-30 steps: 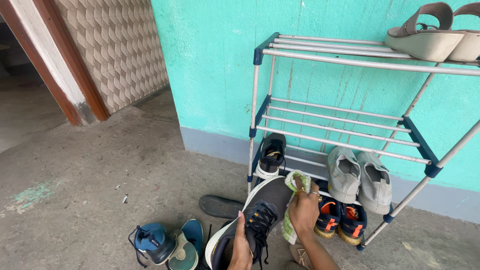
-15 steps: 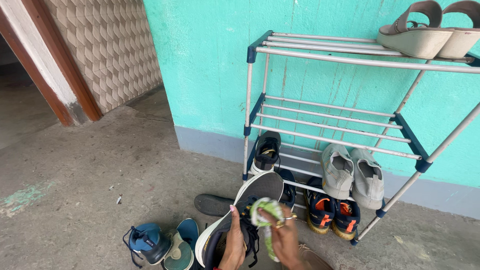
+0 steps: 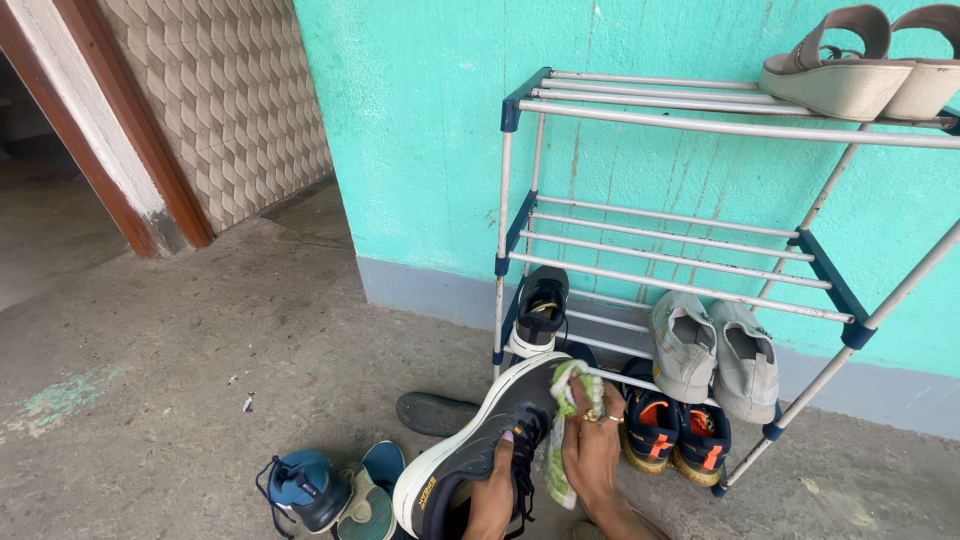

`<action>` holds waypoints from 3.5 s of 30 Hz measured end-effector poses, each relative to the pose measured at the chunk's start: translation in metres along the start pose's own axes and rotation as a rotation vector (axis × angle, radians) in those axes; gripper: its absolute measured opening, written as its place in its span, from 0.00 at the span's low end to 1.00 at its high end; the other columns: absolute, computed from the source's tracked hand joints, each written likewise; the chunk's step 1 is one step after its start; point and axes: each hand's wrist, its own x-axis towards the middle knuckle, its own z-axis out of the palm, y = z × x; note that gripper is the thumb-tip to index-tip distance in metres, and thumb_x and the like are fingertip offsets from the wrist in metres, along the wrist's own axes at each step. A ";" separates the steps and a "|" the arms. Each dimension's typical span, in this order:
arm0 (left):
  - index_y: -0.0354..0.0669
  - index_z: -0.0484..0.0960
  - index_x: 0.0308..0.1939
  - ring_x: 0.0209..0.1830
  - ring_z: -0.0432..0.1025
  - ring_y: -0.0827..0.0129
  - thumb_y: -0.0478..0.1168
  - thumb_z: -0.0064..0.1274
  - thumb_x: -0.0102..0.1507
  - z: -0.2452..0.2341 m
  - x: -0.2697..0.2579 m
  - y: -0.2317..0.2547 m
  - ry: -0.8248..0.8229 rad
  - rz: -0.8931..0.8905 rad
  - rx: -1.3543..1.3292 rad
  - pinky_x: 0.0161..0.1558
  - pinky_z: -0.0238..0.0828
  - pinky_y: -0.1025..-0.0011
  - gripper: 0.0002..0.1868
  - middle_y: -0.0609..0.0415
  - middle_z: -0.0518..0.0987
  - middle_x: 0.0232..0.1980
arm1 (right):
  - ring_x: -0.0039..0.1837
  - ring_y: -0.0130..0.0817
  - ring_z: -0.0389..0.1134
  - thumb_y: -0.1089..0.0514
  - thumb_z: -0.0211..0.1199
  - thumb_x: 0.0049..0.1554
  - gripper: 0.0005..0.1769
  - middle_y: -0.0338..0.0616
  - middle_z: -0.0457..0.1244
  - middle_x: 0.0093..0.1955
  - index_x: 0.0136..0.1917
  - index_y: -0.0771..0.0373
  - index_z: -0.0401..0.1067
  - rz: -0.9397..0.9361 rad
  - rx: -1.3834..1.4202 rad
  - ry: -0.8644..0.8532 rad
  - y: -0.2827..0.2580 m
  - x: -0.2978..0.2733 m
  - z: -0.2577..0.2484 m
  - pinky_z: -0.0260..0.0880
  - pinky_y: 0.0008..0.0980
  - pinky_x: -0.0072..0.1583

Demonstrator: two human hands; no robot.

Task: The person wipes the exterior of several sneakers with a cloth, handling each shoe one at a time. They pick up shoes from the floor and a metal shoe rack, wipe the uppers and soles, then place them back on the rack.

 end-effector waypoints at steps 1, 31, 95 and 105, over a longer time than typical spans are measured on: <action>0.31 0.78 0.61 0.58 0.76 0.61 0.47 0.48 0.69 -0.001 0.000 -0.003 -0.015 0.012 0.038 0.62 0.70 0.65 0.24 0.44 0.81 0.59 | 0.46 0.43 0.69 0.70 0.56 0.53 0.33 0.61 0.49 0.72 0.71 0.53 0.70 -0.054 0.053 0.018 0.000 0.005 0.000 0.77 0.34 0.41; 0.25 0.81 0.56 0.57 0.77 0.56 0.39 0.59 0.63 -0.012 0.000 -0.015 0.092 -0.100 -0.253 0.62 0.69 0.64 0.22 0.37 0.82 0.57 | 0.61 0.54 0.62 0.64 0.58 0.50 0.20 0.59 0.59 0.62 0.55 0.67 0.79 -0.251 0.037 0.308 0.036 0.028 0.002 0.65 0.48 0.59; 0.40 0.64 0.74 0.70 0.69 0.58 0.58 0.58 0.59 -0.037 -0.027 -0.137 -0.278 -0.542 0.031 0.70 0.64 0.62 0.45 0.42 0.74 0.70 | 0.45 0.50 0.73 0.65 0.63 0.51 0.32 0.58 0.70 0.53 0.69 0.60 0.63 0.884 0.236 -0.532 0.139 -0.063 0.023 0.75 0.43 0.50; 0.39 0.64 0.74 0.69 0.70 0.61 0.49 0.51 0.65 -0.024 -0.019 -0.141 -0.123 -0.529 -0.245 0.69 0.65 0.63 0.36 0.44 0.73 0.71 | 0.63 0.45 0.68 0.62 0.62 0.52 0.20 0.47 0.68 0.61 0.57 0.52 0.79 0.154 -0.415 -1.137 0.087 0.015 0.108 0.68 0.43 0.65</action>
